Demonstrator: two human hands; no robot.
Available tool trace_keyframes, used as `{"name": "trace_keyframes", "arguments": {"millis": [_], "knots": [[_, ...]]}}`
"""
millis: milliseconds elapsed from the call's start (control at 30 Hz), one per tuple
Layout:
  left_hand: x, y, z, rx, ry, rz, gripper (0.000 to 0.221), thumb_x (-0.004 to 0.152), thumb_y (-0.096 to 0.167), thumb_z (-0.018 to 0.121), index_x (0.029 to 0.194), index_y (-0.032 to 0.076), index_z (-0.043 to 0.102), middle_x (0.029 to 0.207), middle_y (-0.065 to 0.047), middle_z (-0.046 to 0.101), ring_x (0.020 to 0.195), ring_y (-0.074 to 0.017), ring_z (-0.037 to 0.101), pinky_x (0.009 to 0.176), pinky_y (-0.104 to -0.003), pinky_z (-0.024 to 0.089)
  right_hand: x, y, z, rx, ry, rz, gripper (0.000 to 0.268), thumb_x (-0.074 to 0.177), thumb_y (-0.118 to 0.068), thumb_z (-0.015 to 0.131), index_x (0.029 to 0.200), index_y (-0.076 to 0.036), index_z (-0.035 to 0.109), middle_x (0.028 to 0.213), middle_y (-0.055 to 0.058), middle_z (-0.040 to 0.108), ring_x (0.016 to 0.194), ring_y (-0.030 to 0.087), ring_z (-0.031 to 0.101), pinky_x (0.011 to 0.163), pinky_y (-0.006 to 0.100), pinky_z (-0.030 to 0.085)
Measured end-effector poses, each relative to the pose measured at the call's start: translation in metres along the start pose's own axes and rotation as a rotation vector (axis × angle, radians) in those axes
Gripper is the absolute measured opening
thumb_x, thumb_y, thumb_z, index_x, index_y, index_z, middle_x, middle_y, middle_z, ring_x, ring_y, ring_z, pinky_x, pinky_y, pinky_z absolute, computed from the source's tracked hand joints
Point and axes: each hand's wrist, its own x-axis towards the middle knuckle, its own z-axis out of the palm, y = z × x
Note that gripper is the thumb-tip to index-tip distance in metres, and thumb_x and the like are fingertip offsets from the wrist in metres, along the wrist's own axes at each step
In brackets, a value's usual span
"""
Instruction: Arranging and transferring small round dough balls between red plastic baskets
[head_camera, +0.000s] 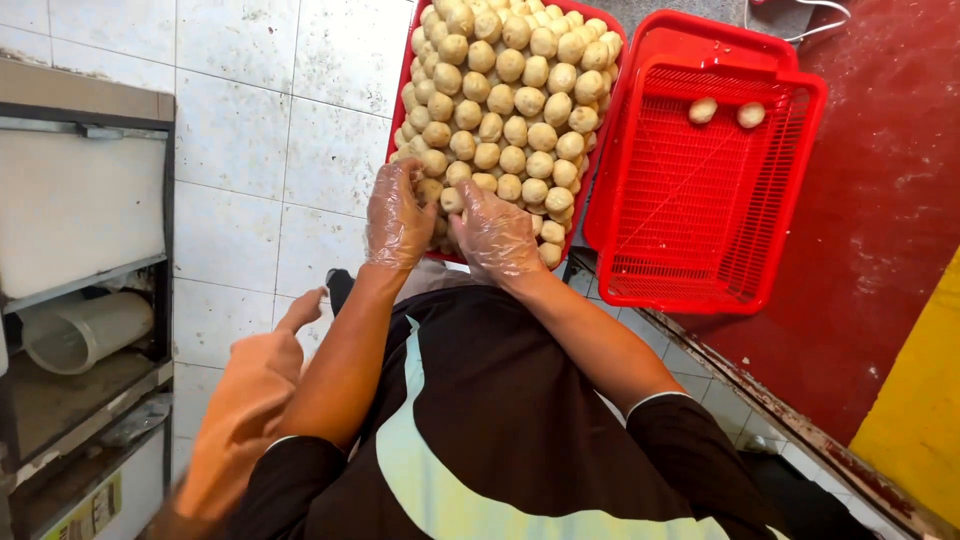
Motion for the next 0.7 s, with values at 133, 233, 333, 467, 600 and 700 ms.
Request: {"name": "trace_keyframes", "arguments": {"millis": [133, 233, 333, 467, 600, 700], "knots": [[-0.003, 0.002, -0.009, -0.006, -0.073, -0.008, 0.064, 0.061, 0.014, 0.083, 0.118, 0.02, 0.055, 0.113, -0.008, 0.055, 0.106, -0.0345, 0.061, 0.09, -0.046, 0.054, -0.007, 0.003, 0.001, 0.027, 0.138, 0.018, 0.045, 0.077, -0.043, 0.069, 0.116, -0.027, 0.051, 0.091, 0.0, 0.065, 0.075, 0.027, 0.07, 0.065, 0.046, 0.058], [-0.006, 0.002, -0.01, 0.042, -0.05, 0.136, 0.078, 0.054, 0.019, 0.091, 0.122, 0.015, 0.053, 0.115, -0.012, 0.051, 0.11, -0.0398, 0.056, 0.092, -0.05, 0.051, -0.018, 0.007, -0.009, 0.195, 0.289, 0.035, 0.039, 0.073, -0.039, 0.077, 0.104, -0.023, 0.057, 0.092, 0.001, 0.067, 0.084, 0.025, 0.069, 0.067, 0.042, 0.057], [-0.004, -0.006, -0.004, 0.047, -0.057, 0.156, 0.077, 0.06, 0.022, 0.089, 0.126, 0.017, 0.05, 0.116, -0.012, 0.051, 0.113, -0.0384, 0.054, 0.093, -0.05, 0.051, -0.028, 0.01, -0.02, 0.317, 0.217, 0.178, 0.043, 0.067, -0.033, 0.08, 0.102, -0.018, 0.06, 0.098, 0.007, 0.067, 0.098, 0.03, 0.066, 0.083, 0.042, 0.055], [-0.002, -0.024, 0.003, 0.059, -0.099, 0.12, 0.065, 0.066, 0.022, 0.087, 0.12, 0.018, 0.051, 0.109, -0.009, 0.055, 0.111, -0.0325, 0.057, 0.092, -0.046, 0.051, -0.035, 0.005, -0.023, 0.489, 0.178, 0.332, 0.044, 0.067, -0.034, 0.083, 0.102, -0.019, 0.061, 0.096, 0.005, 0.068, 0.1, 0.029, 0.065, 0.087, 0.041, 0.052], [0.003, -0.035, 0.006, 0.115, -0.086, 0.139, 0.05, 0.067, 0.029, 0.085, 0.104, 0.019, 0.053, 0.097, -0.004, 0.059, 0.106, -0.0273, 0.059, 0.088, -0.043, 0.052, -0.028, -0.002, -0.017, 0.608, 0.038, 0.548, 0.049, 0.063, -0.04, 0.085, 0.105, -0.028, 0.063, 0.101, -0.002, 0.071, 0.102, 0.021, 0.066, 0.088, 0.034, 0.054], [0.004, -0.038, 0.003, 0.089, 0.009, 0.258, 0.037, 0.067, 0.025, 0.08, 0.093, 0.019, 0.055, 0.083, -0.004, 0.062, 0.094, -0.0258, 0.062, 0.079, -0.042, 0.053, -0.03, -0.004, -0.006, 0.655, 0.178, 0.345, 0.048, 0.062, -0.033, 0.087, 0.105, -0.022, 0.068, 0.104, 0.004, 0.069, 0.097, 0.025, 0.067, 0.082, 0.034, 0.056]]}}
